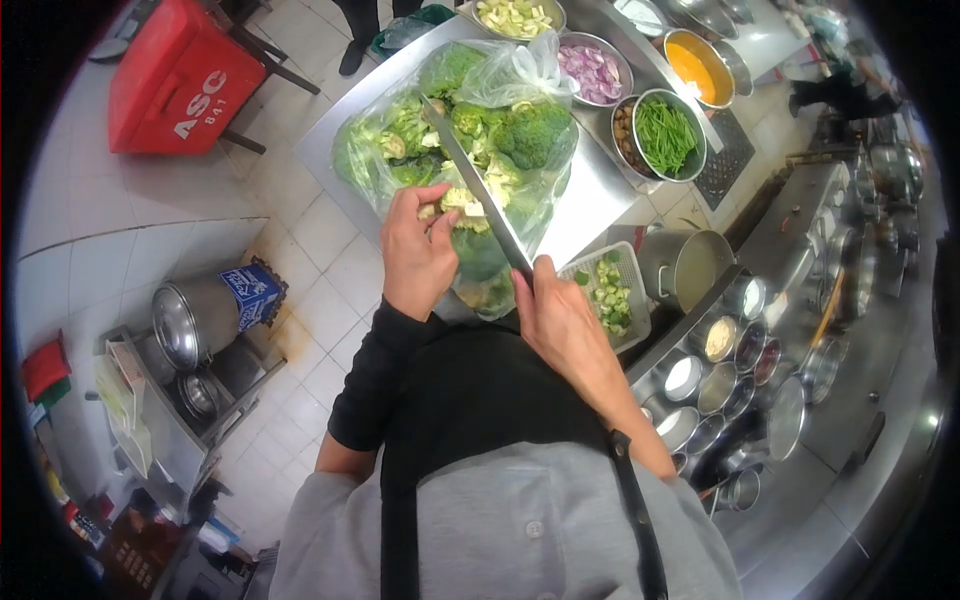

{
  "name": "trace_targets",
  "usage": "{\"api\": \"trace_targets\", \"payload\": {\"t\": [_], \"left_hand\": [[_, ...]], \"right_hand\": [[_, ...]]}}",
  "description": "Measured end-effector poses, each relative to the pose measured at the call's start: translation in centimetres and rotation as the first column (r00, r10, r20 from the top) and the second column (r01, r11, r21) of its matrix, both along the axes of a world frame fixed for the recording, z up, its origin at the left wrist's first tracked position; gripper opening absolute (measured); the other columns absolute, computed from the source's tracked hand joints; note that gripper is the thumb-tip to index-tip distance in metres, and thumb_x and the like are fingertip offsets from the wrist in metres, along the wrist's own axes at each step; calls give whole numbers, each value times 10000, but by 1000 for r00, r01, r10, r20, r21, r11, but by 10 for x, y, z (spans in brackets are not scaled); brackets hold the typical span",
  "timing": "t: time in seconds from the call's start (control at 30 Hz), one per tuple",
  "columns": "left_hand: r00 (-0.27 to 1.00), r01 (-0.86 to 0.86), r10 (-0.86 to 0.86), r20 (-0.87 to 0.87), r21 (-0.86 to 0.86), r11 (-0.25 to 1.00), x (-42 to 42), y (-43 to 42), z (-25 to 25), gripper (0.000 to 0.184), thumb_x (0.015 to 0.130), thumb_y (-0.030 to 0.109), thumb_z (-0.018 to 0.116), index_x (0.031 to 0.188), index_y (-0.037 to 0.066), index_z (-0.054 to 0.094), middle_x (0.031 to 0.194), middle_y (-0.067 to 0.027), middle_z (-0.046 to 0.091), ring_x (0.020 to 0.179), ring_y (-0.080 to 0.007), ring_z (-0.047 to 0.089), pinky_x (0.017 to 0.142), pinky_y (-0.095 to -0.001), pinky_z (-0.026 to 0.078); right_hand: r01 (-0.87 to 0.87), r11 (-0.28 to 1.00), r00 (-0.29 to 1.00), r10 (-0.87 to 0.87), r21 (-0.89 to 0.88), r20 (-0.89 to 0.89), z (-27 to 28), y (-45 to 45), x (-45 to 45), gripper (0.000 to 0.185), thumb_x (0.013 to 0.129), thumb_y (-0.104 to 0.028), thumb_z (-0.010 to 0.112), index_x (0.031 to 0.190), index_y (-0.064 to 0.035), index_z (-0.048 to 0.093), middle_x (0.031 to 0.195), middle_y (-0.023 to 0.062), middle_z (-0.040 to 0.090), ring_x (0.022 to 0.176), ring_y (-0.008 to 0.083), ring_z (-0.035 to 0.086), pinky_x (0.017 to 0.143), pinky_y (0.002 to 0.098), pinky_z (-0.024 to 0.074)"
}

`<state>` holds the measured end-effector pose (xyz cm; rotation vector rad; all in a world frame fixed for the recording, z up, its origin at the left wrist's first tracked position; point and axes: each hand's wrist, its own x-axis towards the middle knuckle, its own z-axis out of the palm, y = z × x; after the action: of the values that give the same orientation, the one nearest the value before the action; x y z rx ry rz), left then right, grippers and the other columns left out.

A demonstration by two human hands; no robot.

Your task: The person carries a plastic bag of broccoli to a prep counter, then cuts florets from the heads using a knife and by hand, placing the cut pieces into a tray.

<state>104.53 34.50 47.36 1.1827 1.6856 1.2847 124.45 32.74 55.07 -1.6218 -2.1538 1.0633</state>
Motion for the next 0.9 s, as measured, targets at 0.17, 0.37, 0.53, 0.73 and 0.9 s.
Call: {"api": "trace_targets", "payload": {"t": [0.17, 0.37, 0.53, 0.73, 0.9], "left_hand": [[983, 84, -80, 164, -18, 996, -14, 1, -5, 278, 1045, -78, 667, 1316, -46, 611, 1275, -119, 683, 1104, -129, 690, 943, -282, 574], [978, 140, -155, 139, 112, 984, -17, 5, -21, 294, 1025, -127, 639, 1304, -41, 599, 1351, -155, 624, 1151, -202, 711, 952, -323, 610], [982, 156, -167, 91, 117, 981, -18, 4, -21, 325, 1037, -144, 611, 1339, -43, 547, 1434, -149, 552, 1224, -169, 652, 1045, -317, 568], [983, 183, -175, -55, 370, 911, -18, 5, -32, 389, 931, -200, 661, 1269, -12, 614, 1306, -181, 628, 1178, -278, 691, 968, -359, 599], [967, 241, -165, -195, 478, 845, -24, 3, -51, 406, 912, -204, 657, 1260, 1, 620, 1296, -170, 617, 1174, -281, 680, 1013, -354, 570]], "right_hand": [[7, 983, 998, -18, -185, -58, 6, 16, 5, 301, 1125, -191, 613, 1025, 82, 536, 728, 348, 674, 717, 593, 679, 654, 649, 524], [24, 987, 999, -17, -161, 42, 22, 8, -2, 301, 1137, -184, 580, 1038, 97, 540, 744, 360, 679, 752, 593, 688, 705, 643, 535], [41, 999, 997, -40, 5, -72, -12, 4, -13, 348, 1160, -248, 559, 1055, 83, 531, 661, 312, 648, 593, 515, 676, 550, 562, 520], [128, 839, 965, -228, -528, -129, 10, 15, -4, 429, 1180, -341, 539, 1131, 85, 565, 590, 101, 611, 439, 170, 618, 406, 360, 486], [123, 835, 969, -216, -536, -115, 14, 15, -1, 418, 1178, -330, 540, 1116, 83, 552, 585, 157, 619, 462, 280, 649, 440, 428, 502]]}}
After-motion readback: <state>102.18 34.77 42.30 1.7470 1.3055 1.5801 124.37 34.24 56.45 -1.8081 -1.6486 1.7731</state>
